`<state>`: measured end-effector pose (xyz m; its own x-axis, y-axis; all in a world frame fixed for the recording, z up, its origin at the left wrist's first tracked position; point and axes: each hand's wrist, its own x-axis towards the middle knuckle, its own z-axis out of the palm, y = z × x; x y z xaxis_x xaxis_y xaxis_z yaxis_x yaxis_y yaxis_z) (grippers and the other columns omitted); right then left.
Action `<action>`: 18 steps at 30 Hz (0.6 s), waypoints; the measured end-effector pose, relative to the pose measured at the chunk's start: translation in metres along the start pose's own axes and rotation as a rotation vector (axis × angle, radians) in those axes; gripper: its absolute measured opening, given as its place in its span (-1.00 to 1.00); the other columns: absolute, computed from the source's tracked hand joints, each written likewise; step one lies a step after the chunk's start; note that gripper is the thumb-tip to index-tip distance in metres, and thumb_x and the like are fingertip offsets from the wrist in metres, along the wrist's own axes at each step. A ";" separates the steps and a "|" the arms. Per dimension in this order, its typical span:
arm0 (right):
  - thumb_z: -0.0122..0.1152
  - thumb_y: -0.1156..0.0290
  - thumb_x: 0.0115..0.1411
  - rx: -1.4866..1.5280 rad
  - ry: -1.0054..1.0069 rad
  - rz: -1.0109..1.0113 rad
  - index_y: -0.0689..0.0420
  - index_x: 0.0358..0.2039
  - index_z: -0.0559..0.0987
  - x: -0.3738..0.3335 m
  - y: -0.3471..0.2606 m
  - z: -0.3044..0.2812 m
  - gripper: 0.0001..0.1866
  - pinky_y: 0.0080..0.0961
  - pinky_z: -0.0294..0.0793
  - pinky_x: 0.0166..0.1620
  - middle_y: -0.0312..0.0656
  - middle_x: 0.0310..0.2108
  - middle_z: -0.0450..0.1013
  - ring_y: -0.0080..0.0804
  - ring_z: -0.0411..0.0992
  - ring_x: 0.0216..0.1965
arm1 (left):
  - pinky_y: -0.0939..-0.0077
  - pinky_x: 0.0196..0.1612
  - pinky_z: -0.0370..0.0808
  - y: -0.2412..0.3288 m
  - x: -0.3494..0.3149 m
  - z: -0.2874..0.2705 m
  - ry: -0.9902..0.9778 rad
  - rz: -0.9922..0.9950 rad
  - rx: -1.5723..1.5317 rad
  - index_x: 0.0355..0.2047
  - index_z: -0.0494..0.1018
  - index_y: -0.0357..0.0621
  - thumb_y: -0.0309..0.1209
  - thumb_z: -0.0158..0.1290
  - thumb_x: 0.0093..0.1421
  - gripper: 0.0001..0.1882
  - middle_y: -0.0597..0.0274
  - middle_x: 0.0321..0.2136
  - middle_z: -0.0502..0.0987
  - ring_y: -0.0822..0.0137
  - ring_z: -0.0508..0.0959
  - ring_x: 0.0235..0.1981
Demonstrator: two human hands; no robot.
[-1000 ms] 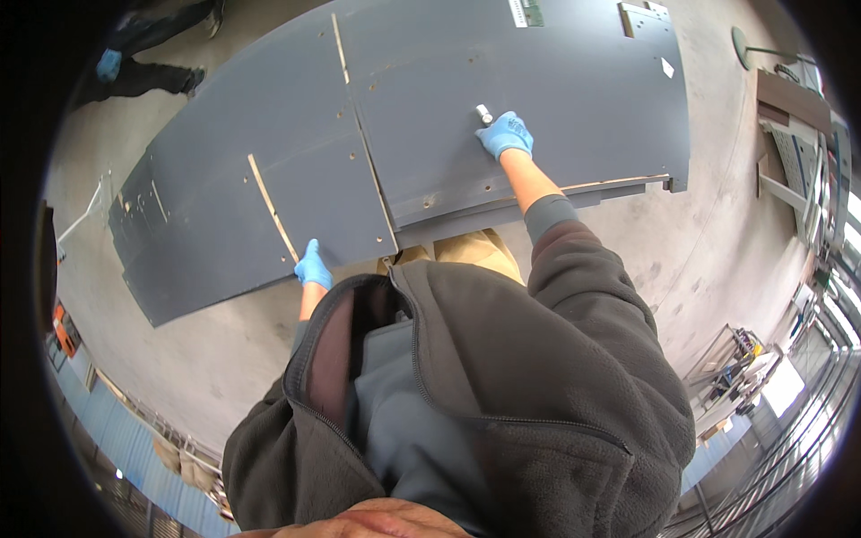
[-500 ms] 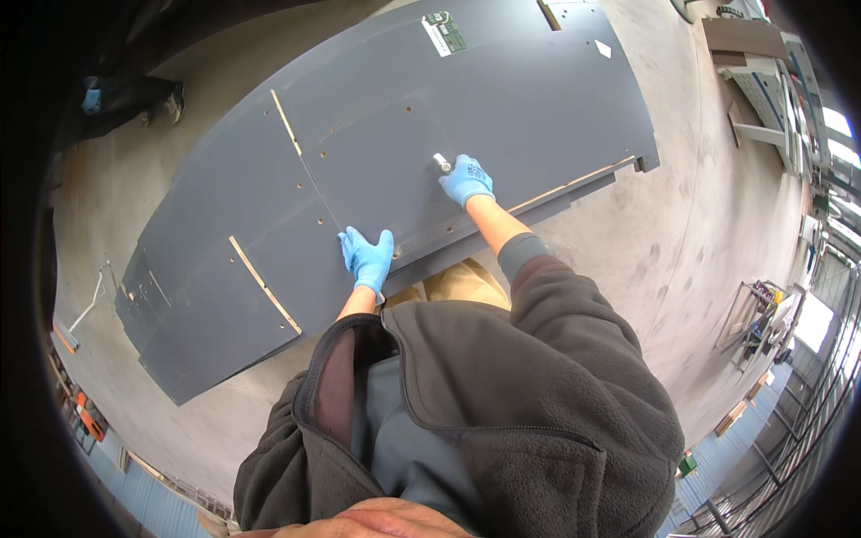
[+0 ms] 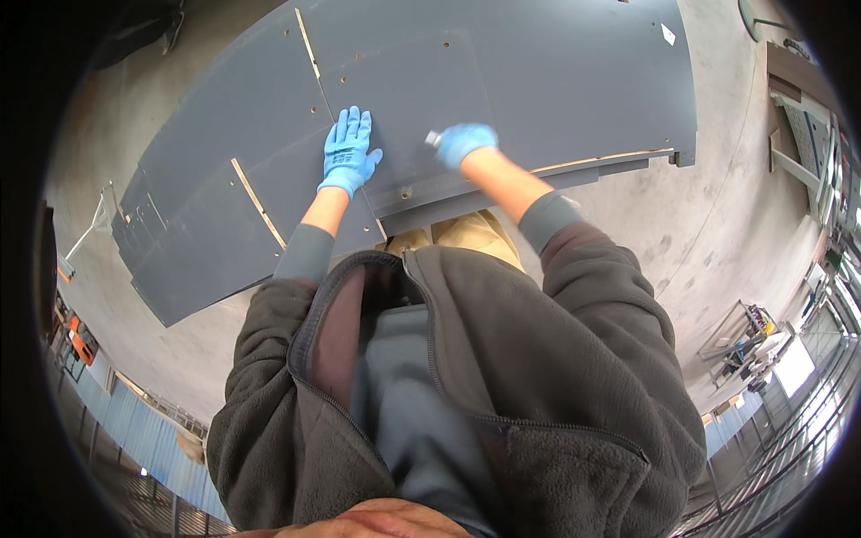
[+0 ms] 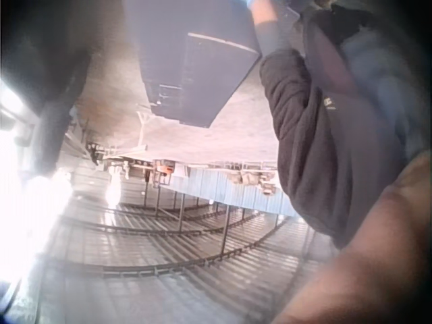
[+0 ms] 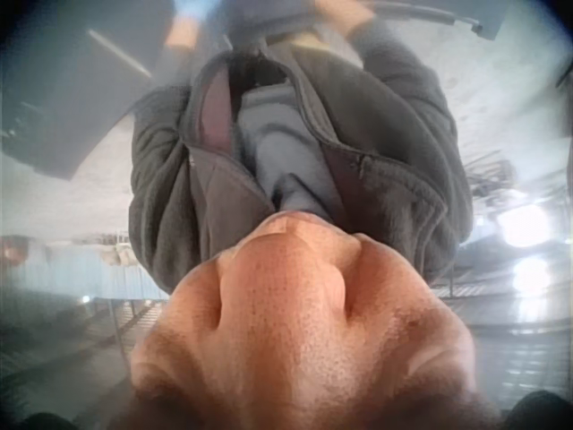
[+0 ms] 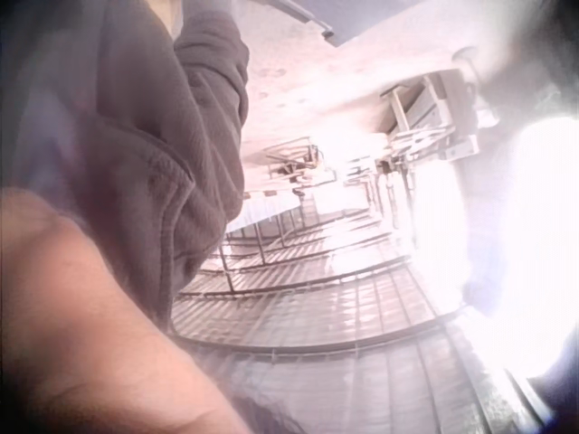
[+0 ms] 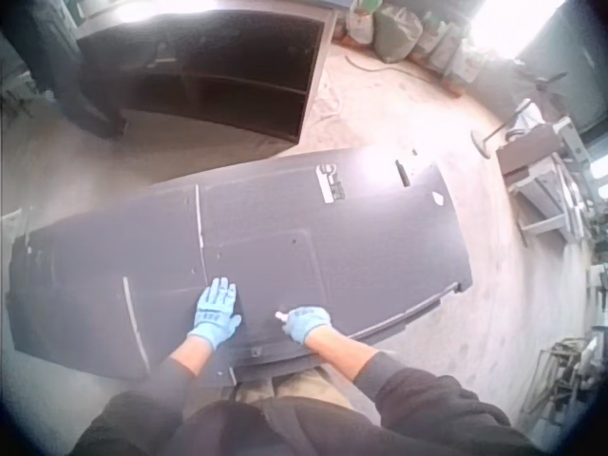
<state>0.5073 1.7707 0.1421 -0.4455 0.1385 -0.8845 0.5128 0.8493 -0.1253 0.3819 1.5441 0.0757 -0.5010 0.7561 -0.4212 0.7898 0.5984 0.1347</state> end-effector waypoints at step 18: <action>-0.11 0.10 0.56 -0.246 -0.383 -0.288 -0.02 0.24 0.67 -0.035 -0.029 0.065 -0.52 -0.03 0.50 0.32 -0.14 0.29 0.57 -0.08 0.52 0.32 | 0.12 0.67 -0.22 0.012 0.006 -0.025 -0.287 -0.056 0.093 0.65 -0.16 -0.05 0.05 0.25 0.27 0.16 -0.03 0.66 -0.19 -0.02 -0.20 0.67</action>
<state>0.5557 1.7086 0.1472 -0.2197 -0.2738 -0.9363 0.2021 0.9262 -0.3183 0.3793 1.5630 0.0975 -0.4345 0.6087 -0.6639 0.7996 0.5999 0.0268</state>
